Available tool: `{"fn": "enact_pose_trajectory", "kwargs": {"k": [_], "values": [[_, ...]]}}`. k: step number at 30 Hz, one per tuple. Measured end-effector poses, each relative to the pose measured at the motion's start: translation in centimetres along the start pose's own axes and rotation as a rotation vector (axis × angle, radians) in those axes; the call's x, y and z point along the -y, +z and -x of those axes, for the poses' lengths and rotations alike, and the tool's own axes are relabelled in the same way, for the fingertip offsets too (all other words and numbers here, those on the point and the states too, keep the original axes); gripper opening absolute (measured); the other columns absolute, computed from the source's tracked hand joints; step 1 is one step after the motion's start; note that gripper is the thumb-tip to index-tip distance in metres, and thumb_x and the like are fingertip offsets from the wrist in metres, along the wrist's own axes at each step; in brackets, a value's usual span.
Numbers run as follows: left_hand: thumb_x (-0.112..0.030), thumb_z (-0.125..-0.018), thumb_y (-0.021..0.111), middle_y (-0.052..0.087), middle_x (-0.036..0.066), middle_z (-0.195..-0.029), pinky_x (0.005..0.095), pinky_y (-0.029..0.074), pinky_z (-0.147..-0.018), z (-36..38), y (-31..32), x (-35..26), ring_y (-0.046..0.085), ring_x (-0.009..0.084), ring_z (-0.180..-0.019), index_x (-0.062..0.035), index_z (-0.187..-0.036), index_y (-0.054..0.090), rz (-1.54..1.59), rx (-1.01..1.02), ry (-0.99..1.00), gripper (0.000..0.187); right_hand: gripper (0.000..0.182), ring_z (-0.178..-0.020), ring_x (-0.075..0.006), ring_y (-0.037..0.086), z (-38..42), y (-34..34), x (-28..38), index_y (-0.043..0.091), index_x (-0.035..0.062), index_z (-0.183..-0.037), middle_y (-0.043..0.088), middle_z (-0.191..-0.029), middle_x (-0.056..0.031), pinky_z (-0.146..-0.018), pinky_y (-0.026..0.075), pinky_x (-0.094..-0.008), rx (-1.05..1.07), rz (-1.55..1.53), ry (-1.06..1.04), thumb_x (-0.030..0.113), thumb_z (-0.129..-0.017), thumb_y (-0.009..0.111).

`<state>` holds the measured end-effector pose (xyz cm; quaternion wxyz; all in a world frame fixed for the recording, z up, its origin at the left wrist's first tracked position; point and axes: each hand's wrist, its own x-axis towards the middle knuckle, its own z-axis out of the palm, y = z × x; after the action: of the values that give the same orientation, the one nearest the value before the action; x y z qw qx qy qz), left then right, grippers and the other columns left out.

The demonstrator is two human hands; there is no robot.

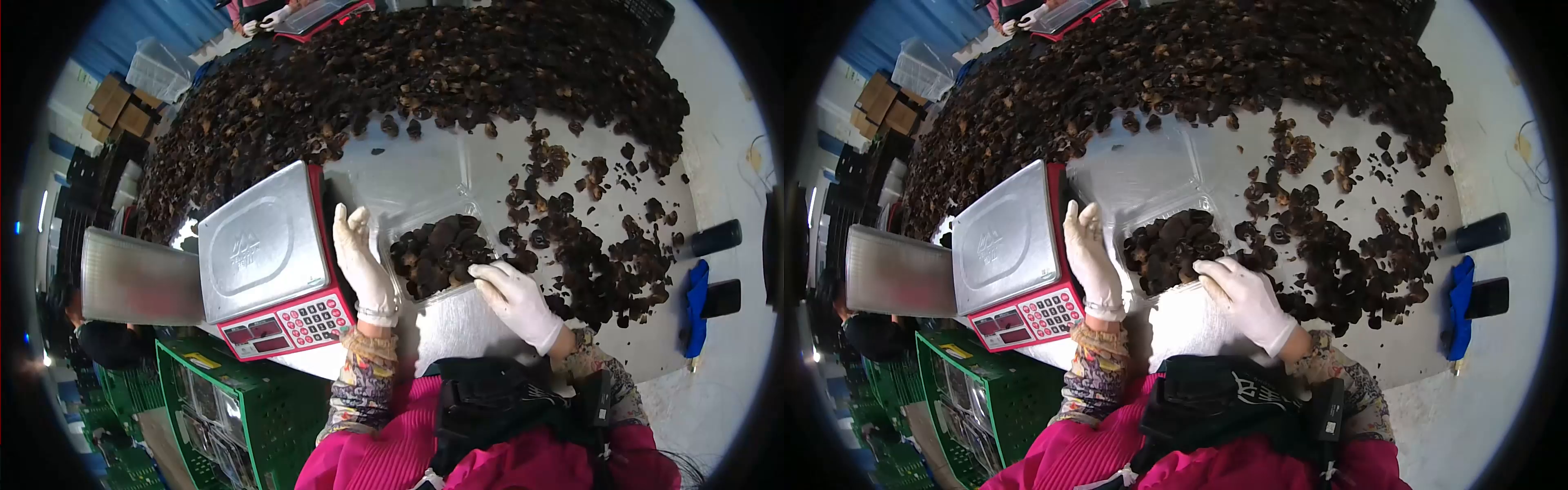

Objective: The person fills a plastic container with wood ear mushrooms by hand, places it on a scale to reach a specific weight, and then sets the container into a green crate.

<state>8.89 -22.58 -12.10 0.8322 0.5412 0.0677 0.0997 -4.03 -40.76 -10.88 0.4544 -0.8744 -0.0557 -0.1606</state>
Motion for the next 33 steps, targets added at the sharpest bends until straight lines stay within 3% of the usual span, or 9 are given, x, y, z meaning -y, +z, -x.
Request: {"fn": "enact_pose_trajectory", "kwargs": {"k": [3, 4, 7, 8, 9, 11, 13, 21, 33], "values": [[-0.035, -0.100, 0.039, 0.058, 0.008, -0.109, 0.0303, 0.038, -0.096, 2.0, -1.3, -1.8, 0.054, 0.0178, -0.103, -0.0012, -0.112, 0.058, -0.150, 0.156, 0.057, 0.041, 0.017, -0.078, -0.0309, 0.063, -0.7, -0.8, -0.7, 0.063, 0.0035, -0.101, 0.063, -0.091, -0.0137, -0.068, 0.051, -0.0352, 0.031, 0.041, 0.049, 0.013, -0.087, 0.059], [-0.025, -0.098, 0.046, 0.057, 0.008, -0.109, 0.0305, 0.042, -0.090, 2.8, -1.8, -3.1, 0.055, 0.0175, -0.096, -0.0005, -0.102, 0.060, -0.363, 0.128, -0.081, 0.029, 0.017, -0.080, -0.0309, 0.062, -0.8, -1.6, -0.2, 0.063, 0.0033, -0.101, 0.064, -0.092, -0.0138, -0.070, 0.051, -0.0353, -0.009, 0.060, 0.136, 0.013, -0.089, 0.057], [-0.011, -0.087, 0.060, 0.057, 0.011, -0.110, 0.0259, 0.046, -0.080, 4.6, -5.5, -2.4, 0.056, 0.0170, -0.090, -0.0009, -0.110, 0.057, -0.916, 0.423, 0.377, 0.026, 0.030, -0.079, -0.0341, 0.062, -0.4, -3.0, -2.0, 0.061, -0.0016, -0.100, 0.063, -0.093, -0.0192, -0.068, 0.051, -0.0361, -0.137, 0.117, 0.371, 0.025, -0.094, 0.049], [-0.011, -0.086, 0.061, 0.058, 0.011, -0.106, 0.0261, 0.046, -0.079, 6.0, -6.3, -1.7, 0.057, 0.0176, -0.088, -0.0010, -0.117, 0.052, -0.865, 0.379, 0.200, 0.033, 0.031, -0.059, -0.0138, 0.056, 0.0, -3.0, -3.6, 0.059, -0.0004, -0.106, 0.059, -0.079, -0.0081, -0.056, 0.046, -0.0265, -0.100, 0.161, 0.362, 0.026, -0.097, 0.046], [-0.011, -0.086, 0.062, 0.060, 0.011, -0.103, 0.0264, 0.047, -0.078, 7.2, -6.8, -1.3, 0.058, 0.0181, -0.086, -0.0011, -0.123, 0.048, -0.809, 0.335, 0.030, 0.041, 0.031, -0.059, -0.0138, 0.056, -0.4, -3.2, -3.1, 0.059, -0.0004, -0.106, 0.059, -0.079, -0.0081, -0.056, 0.046, -0.0265, -0.103, 0.161, 0.364, 0.026, -0.097, 0.046], [-0.007, -0.089, 0.056, 0.063, 0.008, -0.087, 0.0235, 0.049, -0.067, 8.0, -6.8, -2.0, 0.060, 0.0134, -0.073, 0.0000, -0.130, 0.042, -0.622, 0.375, -0.492, 0.045, 0.034, -0.059, -0.0110, 0.055, -1.4, -3.5, -1.6, 0.058, 0.0004, -0.109, 0.060, -0.081, -0.0056, -0.054, 0.046, -0.0239, 0.146, -0.236, 0.867, 0.029, -0.098, 0.044], [-0.004, -0.091, 0.051, 0.064, 0.008, -0.087, 0.0219, 0.048, -0.064, 8.1, -6.2, -2.2, 0.061, 0.0112, -0.072, 0.0000, -0.129, 0.042, -0.377, 0.399, -0.679, 0.040, 0.033, -0.062, -0.0078, 0.056, -1.0, -2.9, -2.9, 0.055, 0.0009, -0.111, 0.060, -0.082, -0.0037, -0.053, 0.046, -0.0206, 0.223, -0.310, 0.839, 0.029, -0.098, 0.045], [-0.003, -0.088, 0.047, 0.061, 0.006, -0.079, 0.0227, 0.046, -0.063, 5.7, -4.7, -6.0, 0.058, 0.0122, -0.067, -0.0002, -0.113, 0.050, -0.184, 0.221, -0.418, 0.026, 0.015, -0.070, -0.0098, 0.059, -4.3, -3.4, 0.8, 0.052, 0.0036, -0.098, 0.060, -0.086, -0.0066, -0.054, 0.044, -0.0179, 0.274, -0.872, 0.668, 0.018, -0.094, 0.050], [-0.007, -0.077, 0.053, 0.059, 0.007, -0.064, 0.0188, 0.036, -0.045, 0.8, -16.6, -16.1, 0.052, 0.0088, -0.050, -0.0048, -0.081, 0.052, -0.135, -0.096, -0.149, 0.005, 0.006, -0.055, -0.0058, 0.048, -12.1, 11.5, 9.4, 0.052, 0.0045, -0.080, 0.057, -0.071, -0.0044, -0.045, 0.035, -0.0174, 0.485, -0.853, 0.466, 0.007, -0.085, 0.049]]}}
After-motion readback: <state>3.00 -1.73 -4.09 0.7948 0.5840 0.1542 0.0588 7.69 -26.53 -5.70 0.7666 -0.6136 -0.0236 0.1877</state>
